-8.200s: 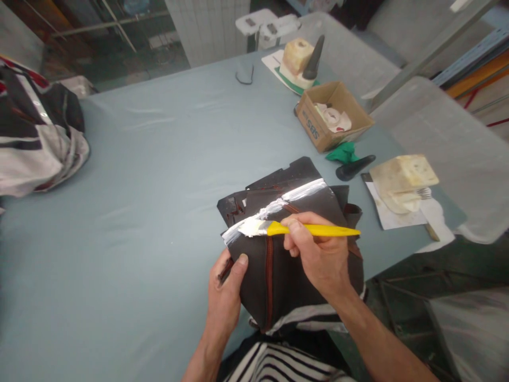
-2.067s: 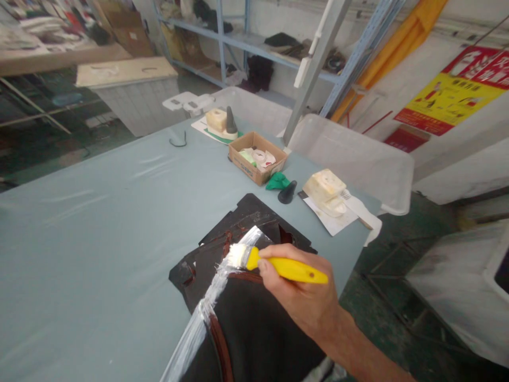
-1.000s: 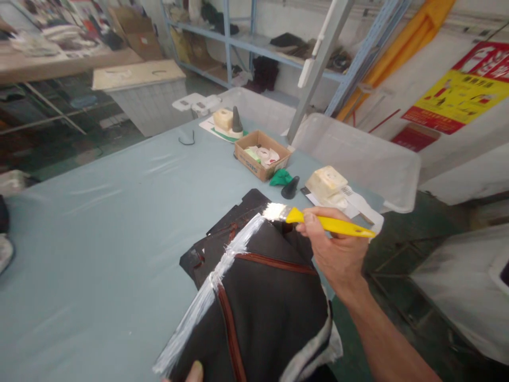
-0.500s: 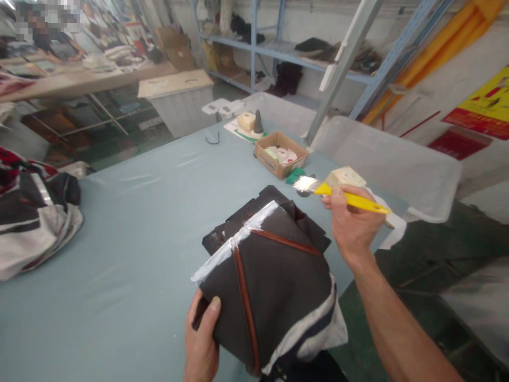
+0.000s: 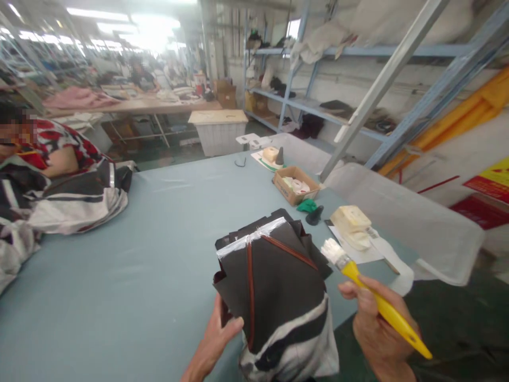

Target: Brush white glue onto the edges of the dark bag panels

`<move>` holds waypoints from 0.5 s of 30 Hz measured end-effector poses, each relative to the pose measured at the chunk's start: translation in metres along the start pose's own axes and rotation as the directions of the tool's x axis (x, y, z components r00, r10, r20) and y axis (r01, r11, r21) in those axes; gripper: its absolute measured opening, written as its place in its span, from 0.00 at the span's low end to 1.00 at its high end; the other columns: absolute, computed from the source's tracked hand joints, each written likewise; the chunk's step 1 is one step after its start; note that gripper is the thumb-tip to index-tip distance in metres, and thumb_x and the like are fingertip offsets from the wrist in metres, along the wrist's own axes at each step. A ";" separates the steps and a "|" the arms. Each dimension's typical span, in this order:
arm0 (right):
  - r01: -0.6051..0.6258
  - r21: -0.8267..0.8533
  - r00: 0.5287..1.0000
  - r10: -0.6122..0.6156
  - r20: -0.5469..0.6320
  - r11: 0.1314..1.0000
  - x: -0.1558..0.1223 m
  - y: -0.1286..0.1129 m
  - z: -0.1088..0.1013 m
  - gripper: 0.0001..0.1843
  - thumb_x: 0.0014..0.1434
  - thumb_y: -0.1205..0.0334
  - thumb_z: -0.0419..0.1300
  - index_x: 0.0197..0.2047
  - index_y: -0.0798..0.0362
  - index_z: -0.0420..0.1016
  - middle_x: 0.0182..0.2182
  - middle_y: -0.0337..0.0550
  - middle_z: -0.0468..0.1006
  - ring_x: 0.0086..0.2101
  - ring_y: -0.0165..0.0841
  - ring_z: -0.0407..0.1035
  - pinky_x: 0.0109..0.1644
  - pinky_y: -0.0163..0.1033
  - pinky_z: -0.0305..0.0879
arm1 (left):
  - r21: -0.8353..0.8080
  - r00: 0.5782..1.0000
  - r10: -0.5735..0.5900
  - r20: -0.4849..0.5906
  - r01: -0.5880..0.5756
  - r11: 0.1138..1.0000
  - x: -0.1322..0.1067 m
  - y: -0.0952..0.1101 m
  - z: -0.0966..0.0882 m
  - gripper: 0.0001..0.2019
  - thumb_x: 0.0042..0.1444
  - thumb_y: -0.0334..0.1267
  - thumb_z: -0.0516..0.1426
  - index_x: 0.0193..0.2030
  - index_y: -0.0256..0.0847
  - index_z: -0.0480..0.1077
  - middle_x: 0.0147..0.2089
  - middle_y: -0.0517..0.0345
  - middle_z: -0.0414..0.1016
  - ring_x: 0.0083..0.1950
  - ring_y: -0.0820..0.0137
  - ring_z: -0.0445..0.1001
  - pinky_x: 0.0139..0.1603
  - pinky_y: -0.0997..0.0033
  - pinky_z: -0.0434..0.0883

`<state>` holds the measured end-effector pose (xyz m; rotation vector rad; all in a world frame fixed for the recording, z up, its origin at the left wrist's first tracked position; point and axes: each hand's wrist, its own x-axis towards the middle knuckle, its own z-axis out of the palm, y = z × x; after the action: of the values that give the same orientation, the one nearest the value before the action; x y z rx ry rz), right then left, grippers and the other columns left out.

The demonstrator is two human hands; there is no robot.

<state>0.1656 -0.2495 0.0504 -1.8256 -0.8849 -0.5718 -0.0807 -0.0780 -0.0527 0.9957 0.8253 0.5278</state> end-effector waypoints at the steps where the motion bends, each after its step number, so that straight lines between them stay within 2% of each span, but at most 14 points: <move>1: 0.059 0.020 0.998 -0.060 0.036 0.998 0.000 -0.003 0.001 0.10 0.72 0.58 0.59 0.49 0.53 0.76 0.26 0.38 0.85 0.25 0.33 0.81 0.36 0.37 0.80 | 0.010 1.000 0.009 0.016 -0.009 1.000 -0.002 0.006 0.001 0.42 0.41 0.57 0.74 0.63 0.45 0.72 0.68 0.44 0.75 0.71 0.41 0.69 0.70 0.45 0.69; 5: 0.243 0.210 0.944 -0.280 0.172 0.947 -0.006 -0.018 0.016 0.11 0.74 0.65 0.52 0.53 0.50 0.75 0.31 0.38 0.87 0.28 0.30 0.83 0.35 0.32 0.81 | 0.045 0.992 0.073 -0.099 -0.069 0.997 -0.009 0.016 0.023 0.39 0.42 0.55 0.73 0.59 0.40 0.72 0.61 0.41 0.80 0.65 0.43 0.76 0.67 0.47 0.72; 7: 0.291 0.240 0.921 -0.339 0.192 0.926 -0.013 -0.025 0.022 0.12 0.74 0.67 0.52 0.53 0.50 0.75 0.39 0.43 0.88 0.36 0.33 0.85 0.41 0.34 0.82 | 0.055 0.982 0.121 -0.144 -0.115 0.992 -0.010 0.018 0.042 0.38 0.42 0.54 0.73 0.58 0.40 0.72 0.59 0.41 0.81 0.63 0.45 0.77 0.65 0.50 0.74; 9: 0.308 0.220 0.920 -0.349 0.180 0.925 -0.023 -0.029 0.023 0.09 0.72 0.66 0.54 0.51 0.50 0.74 0.45 0.47 0.88 0.42 0.35 0.85 0.45 0.35 0.82 | 0.080 0.976 0.156 -0.152 -0.145 0.986 -0.011 0.022 0.064 0.36 0.43 0.53 0.73 0.57 0.40 0.72 0.57 0.42 0.82 0.59 0.47 0.79 0.61 0.53 0.76; 11: 0.279 0.177 0.945 -0.302 0.123 0.944 -0.034 -0.029 0.021 0.05 0.71 0.59 0.58 0.48 0.49 0.73 0.47 0.50 0.87 0.43 0.38 0.85 0.43 0.36 0.83 | 0.138 0.973 0.176 -0.151 -0.156 0.978 -0.013 0.026 0.087 0.34 0.45 0.53 0.72 0.56 0.40 0.73 0.54 0.42 0.83 0.55 0.49 0.81 0.57 0.56 0.78; 12: 0.233 0.154 0.964 -0.248 0.092 0.960 -0.040 -0.028 0.020 0.08 0.69 0.53 0.60 0.46 0.48 0.73 0.47 0.50 0.87 0.42 0.39 0.85 0.40 0.36 0.83 | 0.177 0.967 0.198 -0.162 -0.169 0.970 -0.015 0.027 0.099 0.32 0.45 0.53 0.72 0.54 0.40 0.73 0.52 0.43 0.84 0.52 0.50 0.82 0.54 0.57 0.79; 15: -0.003 0.136 1.000 0.001 0.015 0.991 -0.056 -0.026 0.011 0.18 0.64 0.40 0.62 0.45 0.44 0.72 0.48 0.49 0.87 0.41 0.44 0.85 0.34 0.40 0.83 | 0.337 0.938 0.279 -0.204 -0.201 0.920 -0.022 0.025 0.138 0.29 0.43 0.54 0.72 0.49 0.44 0.73 0.42 0.51 0.84 0.42 0.55 0.82 0.43 0.62 0.78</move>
<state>0.1107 -0.2507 0.0206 -1.7091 -0.9101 -0.4848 0.0163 -0.1535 0.0177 1.3532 1.0377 0.7628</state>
